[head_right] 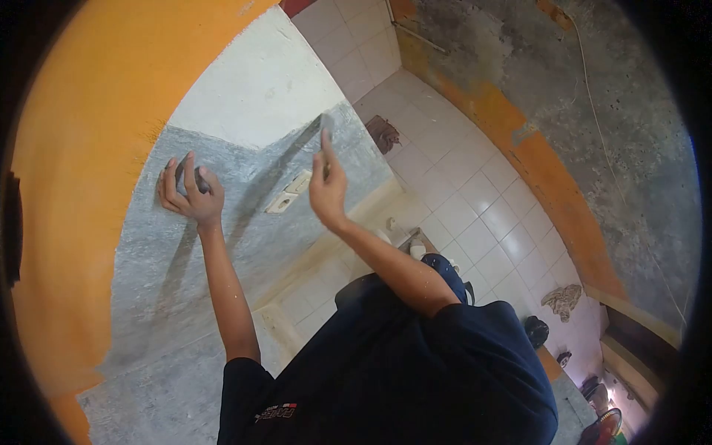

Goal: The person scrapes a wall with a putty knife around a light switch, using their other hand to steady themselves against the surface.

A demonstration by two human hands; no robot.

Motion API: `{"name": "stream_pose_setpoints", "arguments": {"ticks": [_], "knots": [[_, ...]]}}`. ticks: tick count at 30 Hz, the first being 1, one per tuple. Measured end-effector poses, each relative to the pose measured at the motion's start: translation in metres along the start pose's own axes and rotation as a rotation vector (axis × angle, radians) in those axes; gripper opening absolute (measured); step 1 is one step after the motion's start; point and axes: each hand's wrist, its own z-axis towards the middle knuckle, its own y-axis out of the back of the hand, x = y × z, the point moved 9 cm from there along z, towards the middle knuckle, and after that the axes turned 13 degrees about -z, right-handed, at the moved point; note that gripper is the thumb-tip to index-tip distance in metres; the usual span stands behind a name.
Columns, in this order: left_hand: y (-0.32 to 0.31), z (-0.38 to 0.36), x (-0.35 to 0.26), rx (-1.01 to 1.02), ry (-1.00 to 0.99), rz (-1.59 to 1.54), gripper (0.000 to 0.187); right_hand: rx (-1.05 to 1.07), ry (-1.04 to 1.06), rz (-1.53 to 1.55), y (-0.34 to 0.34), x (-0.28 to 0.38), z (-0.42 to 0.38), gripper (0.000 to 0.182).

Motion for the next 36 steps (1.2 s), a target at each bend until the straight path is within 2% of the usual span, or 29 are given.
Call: {"name": "stream_pose_setpoints", "arguments": {"ticks": [1,3,4,5,7,10,11,13,16,21,23,24,29,31,33,35,36], "knots": [[-0.001,0.000,-0.001,-0.002,0.002,-0.002,0.026,-0.001,0.001,-0.002,-0.009,-0.007,-0.010,0.053],[0.001,0.001,0.000,-0.007,0.012,-0.013,0.026,0.012,0.252,-0.135,-0.025,0.010,-0.032,0.052],[0.000,0.003,0.000,-0.011,0.009,-0.013,0.026,-0.060,0.370,-0.168,-0.020,0.019,-0.025,0.051],[0.001,0.003,0.000,-0.011,0.002,-0.009,0.026,-0.062,0.372,-0.165,-0.009,0.016,-0.005,0.051],[0.000,0.003,-0.001,-0.009,0.002,-0.006,0.026,-0.097,-0.130,0.208,0.033,0.012,0.041,0.051],[0.001,0.003,-0.002,-0.014,0.010,-0.009,0.026,-0.075,-0.055,0.098,0.031,0.024,0.036,0.052],[0.001,0.004,-0.003,-0.022,0.010,-0.005,0.026,0.002,-0.009,-0.014,0.018,0.028,0.014,0.052],[0.001,0.005,-0.003,-0.028,0.009,0.001,0.026,0.109,-0.005,-0.047,-0.010,0.014,-0.020,0.052],[0.001,0.003,-0.002,-0.010,0.005,0.008,0.025,-0.006,-0.060,0.095,0.008,0.004,0.007,0.052],[0.000,0.004,-0.003,-0.012,0.005,0.009,0.025,0.063,-0.018,0.040,0.004,0.001,-0.006,0.052],[0.001,0.006,-0.005,-0.013,-0.009,0.011,0.025,0.058,0.133,-0.083,-0.005,-0.007,-0.009,0.052],[0.001,0.007,-0.005,-0.014,-0.020,0.015,0.025,0.027,-0.012,0.040,0.010,0.009,0.007,0.052],[0.002,0.007,-0.006,0.000,-0.008,0.003,0.025,0.045,-0.048,0.013,0.006,-0.010,-0.002,0.051],[0.000,0.009,-0.006,0.000,-0.009,-0.001,0.025,0.060,0.169,-0.145,-0.009,-0.002,-0.019,0.051],[0.000,0.008,-0.006,0.009,-0.019,-0.001,0.025,0.030,0.148,-0.115,0.001,0.000,0.005,0.051],[0.000,0.009,-0.006,0.010,-0.015,0.009,0.025,-0.030,-0.212,0.128,0.024,-0.002,0.026,0.051],[0.001,0.009,-0.006,0.012,-0.012,0.013,0.025,-0.027,-0.184,0.060,0.022,-0.006,0.023,0.051]]}}
